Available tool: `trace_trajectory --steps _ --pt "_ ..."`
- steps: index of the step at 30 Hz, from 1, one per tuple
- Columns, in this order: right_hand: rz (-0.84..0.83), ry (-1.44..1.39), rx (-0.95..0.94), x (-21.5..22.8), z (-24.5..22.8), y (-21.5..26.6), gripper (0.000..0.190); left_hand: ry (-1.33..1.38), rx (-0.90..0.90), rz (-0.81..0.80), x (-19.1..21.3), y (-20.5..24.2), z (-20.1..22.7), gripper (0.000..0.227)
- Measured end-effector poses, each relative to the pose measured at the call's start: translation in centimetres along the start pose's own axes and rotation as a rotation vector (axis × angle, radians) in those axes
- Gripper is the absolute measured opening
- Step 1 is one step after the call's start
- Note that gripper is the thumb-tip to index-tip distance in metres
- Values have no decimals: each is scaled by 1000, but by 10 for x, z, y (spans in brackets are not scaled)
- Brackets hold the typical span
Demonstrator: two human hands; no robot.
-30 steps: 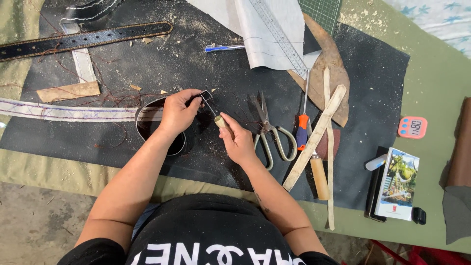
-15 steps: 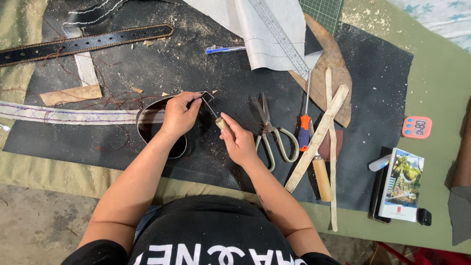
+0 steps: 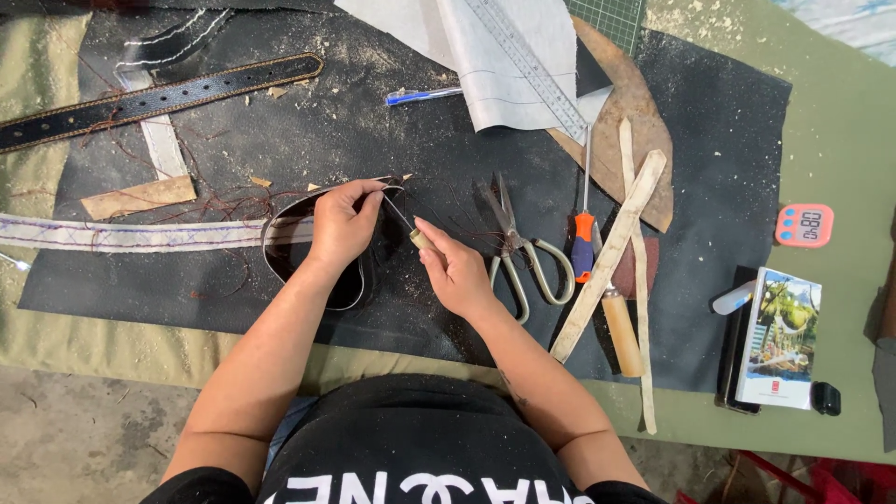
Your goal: Using a hand awl to pierce and clear holes in a leather strap for assembly.
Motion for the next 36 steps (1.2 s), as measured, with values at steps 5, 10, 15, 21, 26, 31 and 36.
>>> trace_trajectory --steps 5,10,15,21,26,31,36 --pt "52 74 73 -3 -1 3 41 13 -2 25 1 -1 -2 16" --pt "-5 343 128 2 -16 -3 40 -78 -60 51 2 3 6 15" --pt "-183 704 257 8 -54 -19 42 -157 -118 78 1 7 -2 14" --pt "-366 898 294 -1 -70 -34 46 -174 -159 117 -1 4 -19 14" --pt "-339 610 78 3 -65 -32 46 -105 -155 153 2 7 -17 15" --pt "-207 -231 -424 -8 -16 -25 45 -60 -143 163 3 7 -8 15" --pt "-210 -883 -869 -8 -7 -17 53 -8 -138 115 3 6 -2 14"
Point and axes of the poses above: each hand's wrist, its own y-axis away from the middle knuckle, its own x-axis out of the back of the hand, z = x × y, the point moved 2 cm from there along -y, towards the middle knuckle, and after that the axes turned 5 degrees about z, right-handed, at the moved point
